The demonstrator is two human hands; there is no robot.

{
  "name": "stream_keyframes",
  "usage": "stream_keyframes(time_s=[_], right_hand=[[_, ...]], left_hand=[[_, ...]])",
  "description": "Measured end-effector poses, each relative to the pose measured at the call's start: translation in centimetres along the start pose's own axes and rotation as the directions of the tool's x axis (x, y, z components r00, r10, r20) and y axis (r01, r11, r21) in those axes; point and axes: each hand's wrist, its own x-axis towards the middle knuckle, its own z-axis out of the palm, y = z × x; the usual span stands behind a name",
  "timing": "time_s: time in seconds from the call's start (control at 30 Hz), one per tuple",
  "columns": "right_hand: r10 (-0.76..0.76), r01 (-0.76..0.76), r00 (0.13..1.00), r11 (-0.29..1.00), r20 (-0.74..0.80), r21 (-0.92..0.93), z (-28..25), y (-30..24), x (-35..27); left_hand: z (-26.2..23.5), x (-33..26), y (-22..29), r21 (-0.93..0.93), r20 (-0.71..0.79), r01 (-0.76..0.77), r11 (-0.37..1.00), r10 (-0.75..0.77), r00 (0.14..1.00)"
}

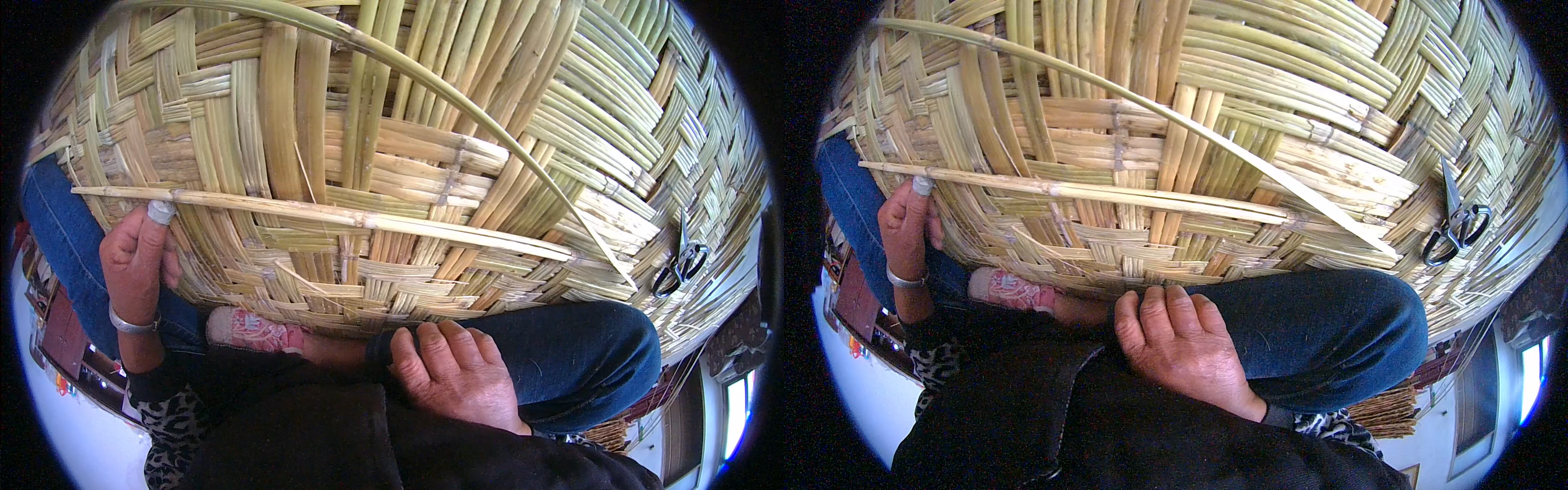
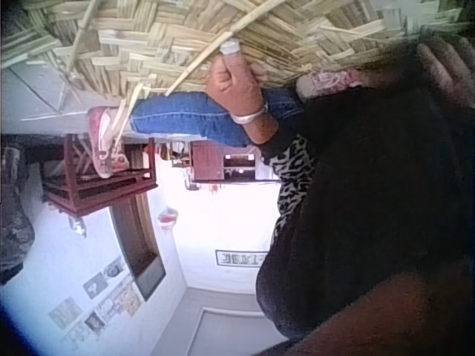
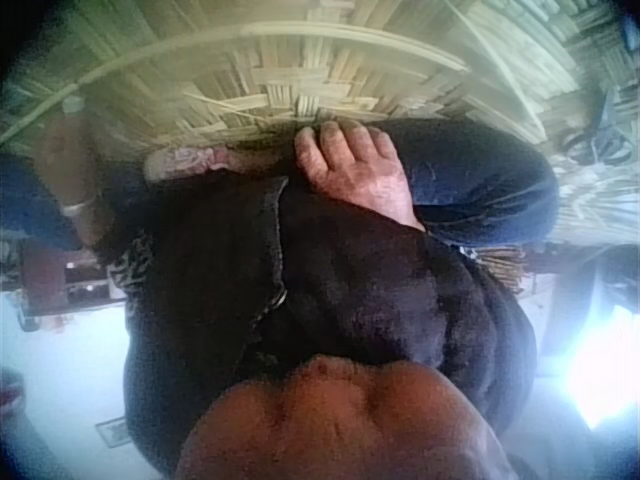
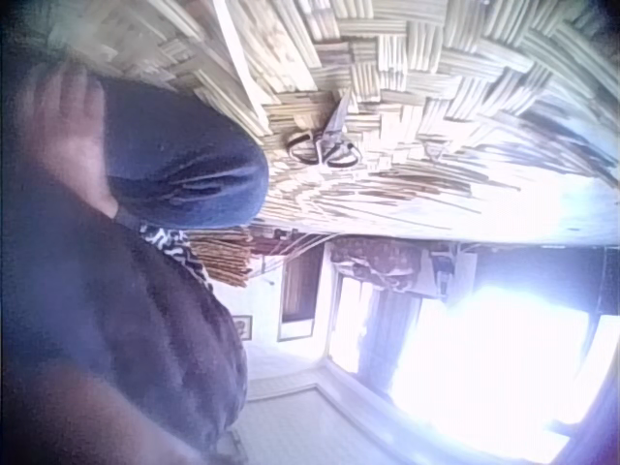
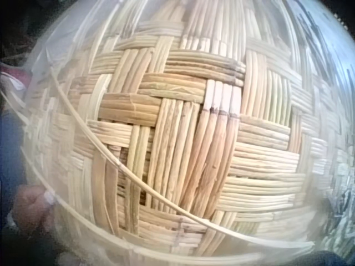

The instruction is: The person sits on the floor and weaves thin bamboo strips into a large flat basket base. They interlace the strips by hand, adjusting the weave pattern and occasionally using a small tool to tighten or align the strands.

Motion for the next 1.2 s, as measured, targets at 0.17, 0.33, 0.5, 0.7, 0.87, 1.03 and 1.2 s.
stream_keyframes(time_s=[0.17, 0.33, 0.5, 0.7, 0.87, 1.03, 1.2], right_hand=[[0.015, -0.015, 1.000, 1.000, 0.008, 0.014, 0.1, 0.0, 0.0], [0.027, -0.029, 0.999, 0.999, 0.028, 0.046, 0.1, 0.0, 0.1], [0.013, -0.013, 1.000, 1.000, -0.002, 0.023, 0.2, 0.2, 0.0], [0.013, -0.013, 1.000, 1.000, 0.016, 0.028, 0.1, 0.1, 0.0], [0.011, -0.012, 1.000, 0.999, 0.025, 0.032, 0.0, 0.1, 0.0], [0.009, -0.010, 0.999, 1.000, 0.040, 0.016, 0.0, 0.1, 0.0], [0.010, -0.010, 1.000, 1.000, 0.025, 0.014, 0.1, 0.1, 0.0]], left_hand=[[0.0, 0.1, 0.0, 0.003, 0.005, 0.008, 1.000, -0.008, 1.000], [0.2, 0.0, 0.8, -0.049, -0.016, 0.043, 0.998, -0.044, 0.999], [0.5, 0.1, 1.5, -0.035, -0.021, 0.013, 0.999, -0.014, 1.000], [0.4, 0.0, 1.3, -0.033, -0.027, 0.020, 0.999, -0.021, 0.999], [0.2, 0.1, 1.0, -0.035, -0.012, 0.021, 0.999, -0.021, 1.000], [0.4, 0.0, 1.1, -0.059, -0.029, 0.048, 0.997, -0.050, 0.998], [0.2, 0.1, 0.9, -0.024, -0.022, 0.016, 1.000, -0.017, 1.000]])
